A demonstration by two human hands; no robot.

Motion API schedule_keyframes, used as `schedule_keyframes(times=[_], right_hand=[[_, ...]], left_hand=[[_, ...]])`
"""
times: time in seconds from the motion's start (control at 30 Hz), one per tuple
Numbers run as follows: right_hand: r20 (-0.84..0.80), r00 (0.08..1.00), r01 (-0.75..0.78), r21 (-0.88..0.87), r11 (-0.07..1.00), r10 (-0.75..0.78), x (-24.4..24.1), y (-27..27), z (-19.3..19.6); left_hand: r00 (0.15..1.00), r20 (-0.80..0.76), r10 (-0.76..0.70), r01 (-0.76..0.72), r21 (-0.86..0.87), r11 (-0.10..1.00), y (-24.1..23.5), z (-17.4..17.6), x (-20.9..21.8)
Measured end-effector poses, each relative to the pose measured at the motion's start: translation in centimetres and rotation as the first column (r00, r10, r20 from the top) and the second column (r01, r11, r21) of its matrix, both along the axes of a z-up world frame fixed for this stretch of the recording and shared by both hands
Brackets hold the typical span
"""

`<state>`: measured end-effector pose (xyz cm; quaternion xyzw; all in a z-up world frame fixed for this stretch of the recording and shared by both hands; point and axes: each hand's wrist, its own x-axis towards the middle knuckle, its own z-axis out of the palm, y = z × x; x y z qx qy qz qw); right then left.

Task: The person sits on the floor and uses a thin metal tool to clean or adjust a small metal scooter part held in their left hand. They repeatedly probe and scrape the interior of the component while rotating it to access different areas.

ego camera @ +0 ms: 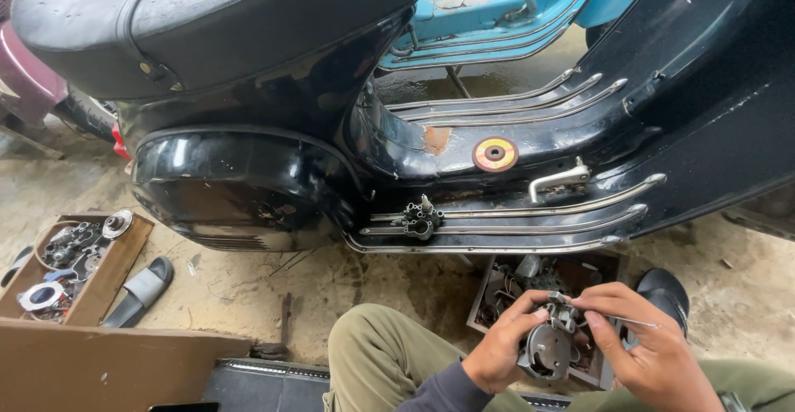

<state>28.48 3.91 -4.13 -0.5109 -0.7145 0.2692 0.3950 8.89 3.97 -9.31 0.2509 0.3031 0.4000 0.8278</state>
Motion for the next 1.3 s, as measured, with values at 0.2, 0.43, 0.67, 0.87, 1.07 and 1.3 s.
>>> schedule_keyframes(times=[0.2, 0.43, 0.67, 0.87, 1.07, 1.3], right_hand=[[0.036, 0.999, 0.004, -0.099, 0.995, -0.001, 0.2, 0.0, -0.8], [0.047, 0.999, 0.0, -0.139, 0.99, 0.006, 0.1, 0.3, -0.8], [-0.001, 0.997, -0.071, 0.014, 0.997, 0.071, 0.2, 0.3, -0.5], [-0.024, 0.997, -0.077, 0.035, 0.996, 0.078, 0.6, -0.5, 0.0], [-0.021, 0.999, -0.041, -0.058, 0.997, 0.04, 0.5, -1.0, 0.0], [-0.013, 0.997, -0.078, -0.086, 0.993, 0.077, -0.3, 0.1, -1.3]], left_hand=[[0.99, -0.118, -0.077, 0.066, -0.093, 0.994, -0.3, -0.9, -0.1], [0.998, -0.049, -0.024, 0.019, -0.093, 0.995, -0.6, -1.9, 0.0], [1.0, 0.021, 0.002, -0.001, -0.042, 0.999, -1.4, -0.7, 0.1], [0.999, 0.032, 0.008, -0.007, -0.004, 1.0, -1.8, -0.9, 0.6], [0.997, -0.078, 0.008, -0.008, 0.007, 1.0, -1.8, -1.1, 0.5], [0.997, -0.069, 0.025, -0.024, 0.006, 1.0, -1.3, -2.0, -0.4]])
